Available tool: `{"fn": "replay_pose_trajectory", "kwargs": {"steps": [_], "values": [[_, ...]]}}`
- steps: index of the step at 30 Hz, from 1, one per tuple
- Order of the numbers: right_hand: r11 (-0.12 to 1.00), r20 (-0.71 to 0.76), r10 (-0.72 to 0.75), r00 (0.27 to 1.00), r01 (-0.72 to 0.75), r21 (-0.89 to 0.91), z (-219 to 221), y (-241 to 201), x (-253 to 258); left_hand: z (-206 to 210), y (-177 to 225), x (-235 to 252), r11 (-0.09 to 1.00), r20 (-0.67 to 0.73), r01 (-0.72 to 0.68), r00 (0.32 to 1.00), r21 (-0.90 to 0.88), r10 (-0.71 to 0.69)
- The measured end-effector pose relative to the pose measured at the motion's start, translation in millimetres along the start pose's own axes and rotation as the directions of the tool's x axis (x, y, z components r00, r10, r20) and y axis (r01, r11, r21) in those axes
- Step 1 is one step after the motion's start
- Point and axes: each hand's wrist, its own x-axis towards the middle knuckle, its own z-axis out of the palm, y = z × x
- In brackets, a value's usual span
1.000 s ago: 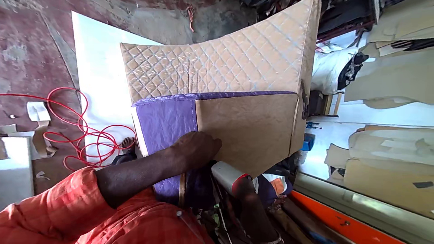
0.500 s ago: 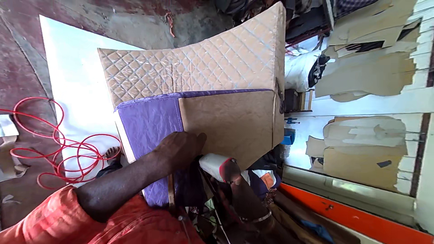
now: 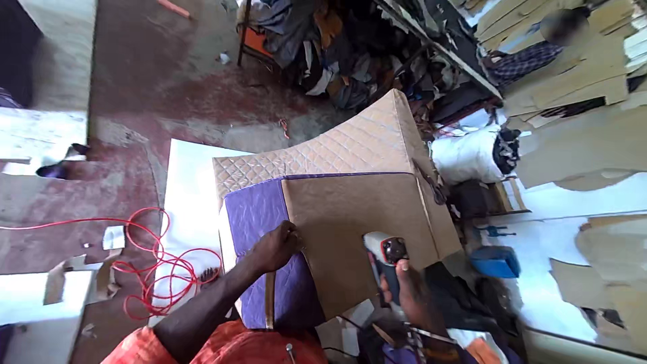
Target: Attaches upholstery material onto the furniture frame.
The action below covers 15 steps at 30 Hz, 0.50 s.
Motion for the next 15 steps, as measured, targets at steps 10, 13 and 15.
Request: {"fn": "replay_pose_trajectory", "kwargs": {"steps": [10,13,15], "values": [[0.967,-0.043,-0.233,0.971,0.227,-0.116,-117,98,51,162,30,-50,0.491,-0.376,-0.161,0.845,-0.856,-0.379],[0.953,0.035,-0.301,0.953,0.302,-0.032,-139,131,63,210,27,-41,0.516,-0.482,-0.237,0.771,-0.823,-0.416],[0.948,0.081,-0.317,0.945,0.317,0.022,-151,150,70,237,19,-39,0.577,-0.569,-0.279,0.712,-0.767,-0.411]]}}
